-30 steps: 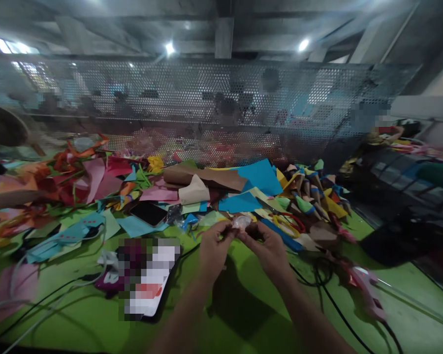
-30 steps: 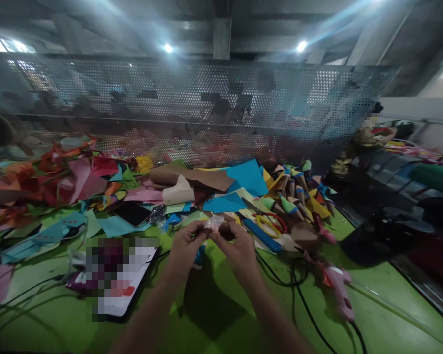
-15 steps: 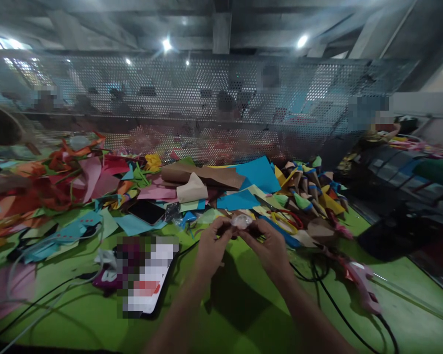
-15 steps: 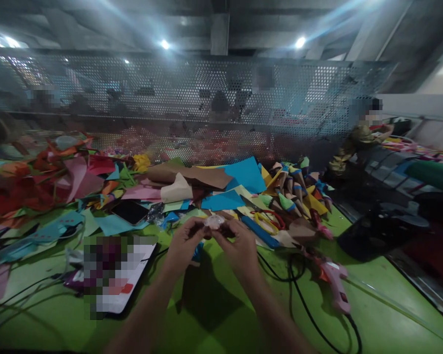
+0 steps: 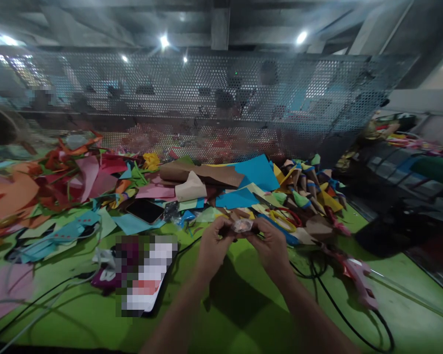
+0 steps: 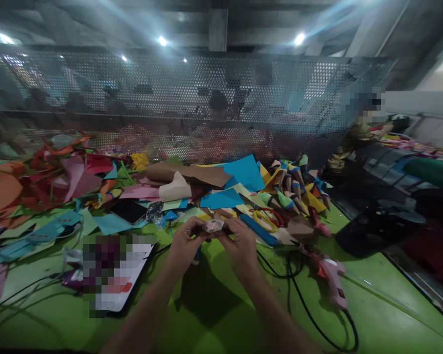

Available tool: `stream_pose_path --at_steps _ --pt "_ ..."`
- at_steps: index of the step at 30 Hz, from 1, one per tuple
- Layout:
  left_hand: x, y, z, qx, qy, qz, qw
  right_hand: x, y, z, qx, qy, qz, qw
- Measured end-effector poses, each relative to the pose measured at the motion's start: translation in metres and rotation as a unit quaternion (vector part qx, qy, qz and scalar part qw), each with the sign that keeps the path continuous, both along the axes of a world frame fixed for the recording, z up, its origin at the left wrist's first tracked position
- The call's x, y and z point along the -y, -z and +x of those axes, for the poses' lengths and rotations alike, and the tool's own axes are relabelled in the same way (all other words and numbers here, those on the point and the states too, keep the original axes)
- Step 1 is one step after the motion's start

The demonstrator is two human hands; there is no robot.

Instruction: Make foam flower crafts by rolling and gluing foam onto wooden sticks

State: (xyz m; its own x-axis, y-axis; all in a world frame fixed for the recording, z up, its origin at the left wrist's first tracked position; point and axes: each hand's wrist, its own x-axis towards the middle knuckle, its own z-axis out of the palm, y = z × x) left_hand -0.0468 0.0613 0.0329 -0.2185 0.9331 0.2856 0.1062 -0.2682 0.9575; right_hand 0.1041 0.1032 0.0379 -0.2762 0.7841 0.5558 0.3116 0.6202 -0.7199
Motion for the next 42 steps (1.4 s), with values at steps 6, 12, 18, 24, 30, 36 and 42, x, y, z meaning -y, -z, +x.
stream_pose_path --at_steps 6,12,18,24,30,36,42 --pt "0.000 0.001 -0.002 -0.015 -0.001 -0.020 1.000 -0.001 0.001 -0.004 -0.030 0.007 -0.026 0.999" --pt "-0.003 0.009 -0.004 -0.067 -0.027 0.024 0.997 0.004 -0.002 -0.008 -0.091 -0.015 -0.103 0.990" --pt "0.000 0.010 -0.002 -0.125 -0.042 0.031 0.991 0.004 -0.005 -0.006 -0.083 -0.012 -0.105 0.991" --pt "-0.002 0.011 -0.001 -0.050 -0.002 -0.002 0.999 0.000 -0.001 -0.007 -0.079 -0.013 -0.096 0.992" --pt "-0.003 0.006 0.001 0.056 0.059 -0.046 0.996 0.000 0.003 -0.004 -0.051 0.023 -0.071 0.996" --pt "0.000 0.002 0.002 0.100 0.070 -0.053 0.991 0.002 -0.001 -0.005 -0.059 0.018 -0.098 0.993" --pt "-0.003 -0.002 -0.002 0.096 0.013 -0.069 0.993 0.000 -0.002 -0.004 -0.060 -0.001 -0.098 0.993"
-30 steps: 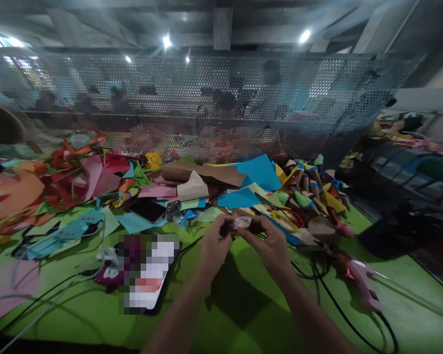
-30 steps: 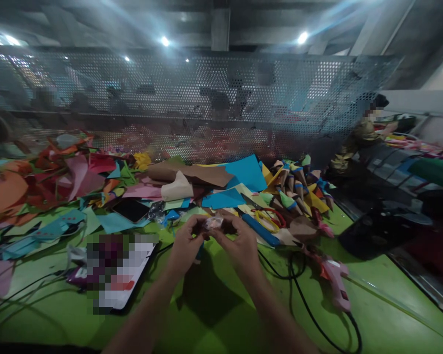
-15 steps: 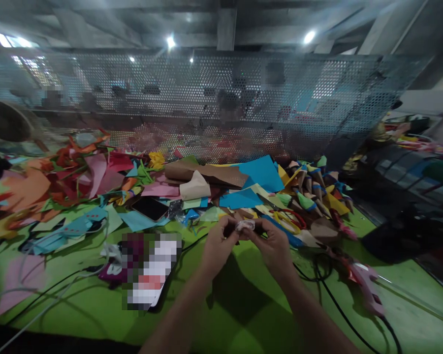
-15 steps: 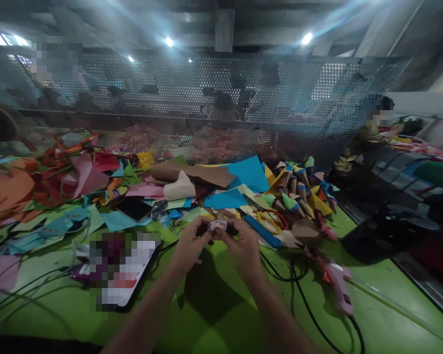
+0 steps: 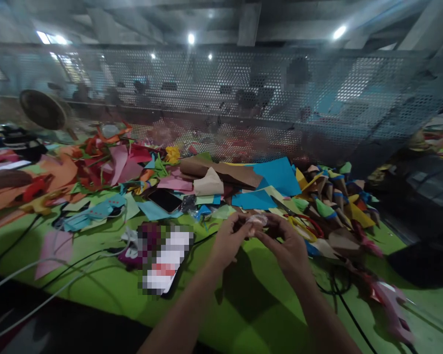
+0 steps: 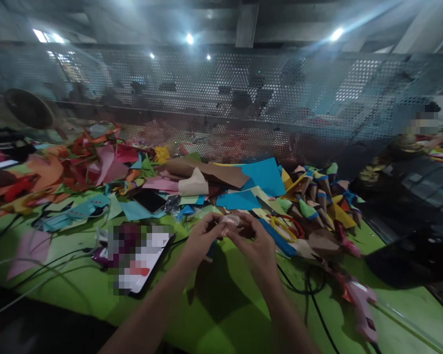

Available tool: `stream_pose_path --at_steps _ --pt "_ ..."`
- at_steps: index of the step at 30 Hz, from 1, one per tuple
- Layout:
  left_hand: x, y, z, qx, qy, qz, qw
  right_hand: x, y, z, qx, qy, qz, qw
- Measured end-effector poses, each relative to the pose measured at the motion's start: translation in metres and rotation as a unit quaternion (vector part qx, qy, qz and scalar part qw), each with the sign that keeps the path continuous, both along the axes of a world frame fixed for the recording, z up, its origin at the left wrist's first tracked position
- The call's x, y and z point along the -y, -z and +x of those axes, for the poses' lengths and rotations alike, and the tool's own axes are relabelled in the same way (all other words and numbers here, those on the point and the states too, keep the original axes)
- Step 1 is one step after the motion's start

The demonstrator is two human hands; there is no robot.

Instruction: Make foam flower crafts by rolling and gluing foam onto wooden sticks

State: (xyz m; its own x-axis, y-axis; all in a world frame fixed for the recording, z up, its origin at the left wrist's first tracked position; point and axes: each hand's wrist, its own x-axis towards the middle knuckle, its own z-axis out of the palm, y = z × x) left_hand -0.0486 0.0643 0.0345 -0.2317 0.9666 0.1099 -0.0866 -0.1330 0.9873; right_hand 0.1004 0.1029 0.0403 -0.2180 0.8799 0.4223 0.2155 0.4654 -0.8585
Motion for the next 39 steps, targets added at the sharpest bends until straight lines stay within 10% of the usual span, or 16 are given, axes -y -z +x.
stream_pose_path --at_steps 7,23,30,39 --pt "-0.003 0.006 0.001 -0.020 -0.004 0.032 0.999 -0.005 0.004 0.007 0.072 0.057 0.192 0.977" --pt "-0.006 0.015 0.001 -0.062 0.044 0.132 0.988 -0.008 0.006 0.007 0.116 0.069 0.126 0.983" --pt "-0.004 0.013 0.003 -0.035 0.046 0.099 0.993 -0.005 0.004 0.002 0.110 0.063 0.244 0.962" --pt "-0.005 0.014 0.004 -0.025 0.020 0.051 0.998 0.003 0.003 -0.002 0.103 0.077 0.192 0.973"
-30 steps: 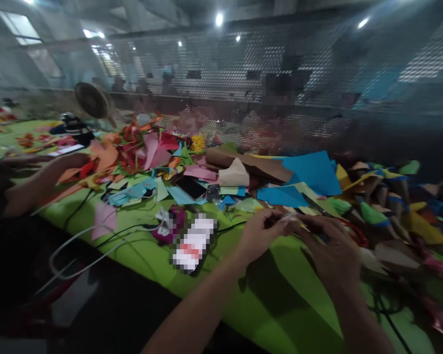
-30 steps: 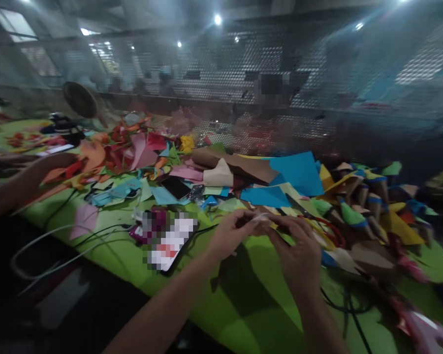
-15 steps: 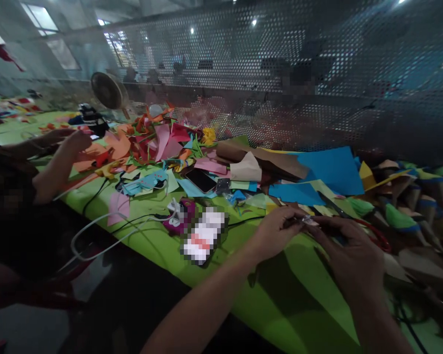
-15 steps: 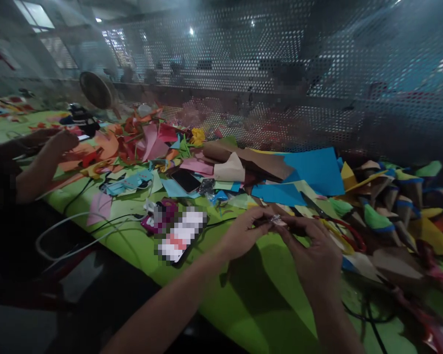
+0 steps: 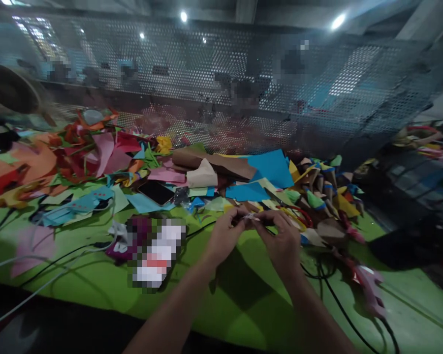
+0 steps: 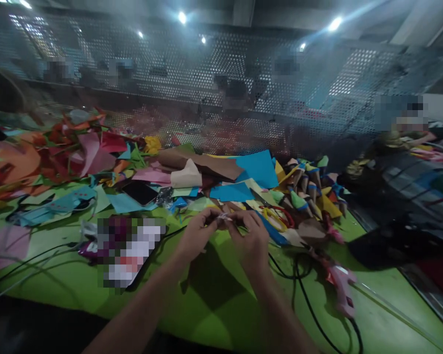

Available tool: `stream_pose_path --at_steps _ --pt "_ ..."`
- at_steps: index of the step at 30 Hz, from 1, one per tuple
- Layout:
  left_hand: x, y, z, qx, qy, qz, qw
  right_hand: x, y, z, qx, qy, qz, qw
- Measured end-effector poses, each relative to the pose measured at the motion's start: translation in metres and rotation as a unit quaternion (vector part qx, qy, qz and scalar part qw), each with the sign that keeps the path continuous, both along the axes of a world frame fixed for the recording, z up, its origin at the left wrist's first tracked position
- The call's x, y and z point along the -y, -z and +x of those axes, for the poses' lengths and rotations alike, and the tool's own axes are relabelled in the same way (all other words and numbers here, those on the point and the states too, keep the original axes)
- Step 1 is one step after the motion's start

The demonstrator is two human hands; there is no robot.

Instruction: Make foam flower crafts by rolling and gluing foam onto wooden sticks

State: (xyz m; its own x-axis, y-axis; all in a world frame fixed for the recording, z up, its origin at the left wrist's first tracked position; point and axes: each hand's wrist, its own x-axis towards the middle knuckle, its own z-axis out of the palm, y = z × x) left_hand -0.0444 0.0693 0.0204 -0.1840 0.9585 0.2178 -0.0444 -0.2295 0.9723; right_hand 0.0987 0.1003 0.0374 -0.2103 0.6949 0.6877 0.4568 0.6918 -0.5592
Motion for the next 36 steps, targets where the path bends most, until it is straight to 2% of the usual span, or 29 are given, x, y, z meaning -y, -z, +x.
stream_pose_path --at_steps 4,8,12,19,24,30,36 --pt "0.002 -0.003 -0.001 -0.030 -0.010 -0.001 0.999 -0.002 0.004 0.001 -0.016 -0.018 -0.020 1.000" --pt "0.002 -0.004 -0.005 -0.102 -0.033 0.029 0.994 -0.006 0.008 0.001 -0.019 -0.023 -0.024 0.999" --pt "0.001 -0.001 -0.006 -0.166 -0.050 0.072 0.982 -0.007 0.009 0.001 -0.019 -0.034 -0.027 0.999" --pt "0.001 0.007 -0.001 -0.211 -0.073 0.083 0.971 -0.004 0.009 -0.001 -0.026 -0.019 -0.022 0.999" --pt "0.000 0.011 0.001 -0.228 -0.094 0.100 0.964 -0.002 0.011 -0.003 -0.043 -0.005 -0.022 0.999" --pt "0.002 0.006 0.004 -0.212 -0.082 0.130 0.965 0.000 0.008 -0.004 -0.125 -0.024 -0.086 0.988" --pt "0.005 0.002 0.007 -0.190 -0.091 0.102 0.972 -0.001 0.004 -0.002 -0.168 -0.051 -0.144 0.974"
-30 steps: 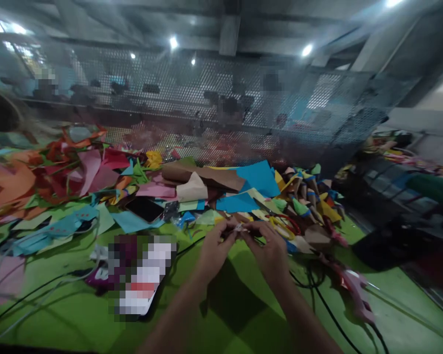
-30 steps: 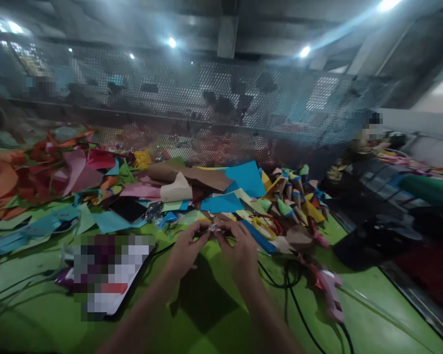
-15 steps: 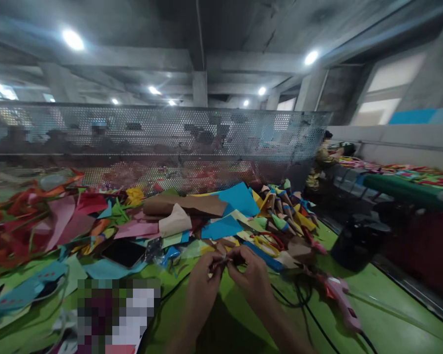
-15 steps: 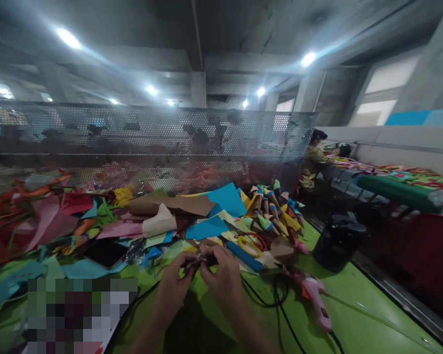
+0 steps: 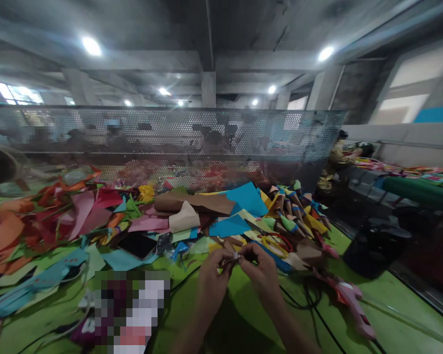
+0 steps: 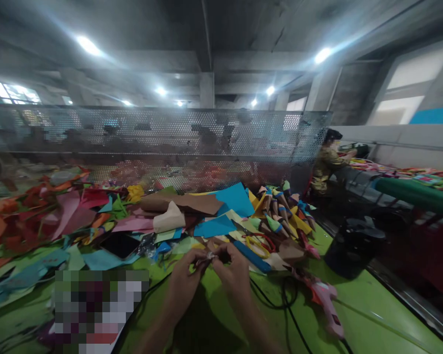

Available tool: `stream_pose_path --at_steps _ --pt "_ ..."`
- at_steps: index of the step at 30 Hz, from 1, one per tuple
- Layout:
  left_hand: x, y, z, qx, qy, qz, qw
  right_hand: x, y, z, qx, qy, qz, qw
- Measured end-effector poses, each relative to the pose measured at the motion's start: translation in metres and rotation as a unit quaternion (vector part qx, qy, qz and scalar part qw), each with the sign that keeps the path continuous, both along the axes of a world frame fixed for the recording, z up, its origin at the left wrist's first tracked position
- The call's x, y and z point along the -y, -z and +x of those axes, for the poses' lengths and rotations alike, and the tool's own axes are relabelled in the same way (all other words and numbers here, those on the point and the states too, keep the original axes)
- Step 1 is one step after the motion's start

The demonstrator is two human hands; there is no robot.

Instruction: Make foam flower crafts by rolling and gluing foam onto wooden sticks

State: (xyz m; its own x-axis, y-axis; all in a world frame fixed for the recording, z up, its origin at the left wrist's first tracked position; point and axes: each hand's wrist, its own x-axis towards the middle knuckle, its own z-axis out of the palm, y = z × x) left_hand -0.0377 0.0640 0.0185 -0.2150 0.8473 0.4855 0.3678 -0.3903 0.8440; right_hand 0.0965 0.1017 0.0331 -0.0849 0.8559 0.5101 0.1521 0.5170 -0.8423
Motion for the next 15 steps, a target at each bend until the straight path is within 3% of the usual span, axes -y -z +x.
stream_pose_path --at_steps 15 --pt "-0.001 -0.009 0.003 0.170 0.036 -0.066 0.983 -0.012 0.018 0.010 -0.140 -0.055 -0.156 0.976"
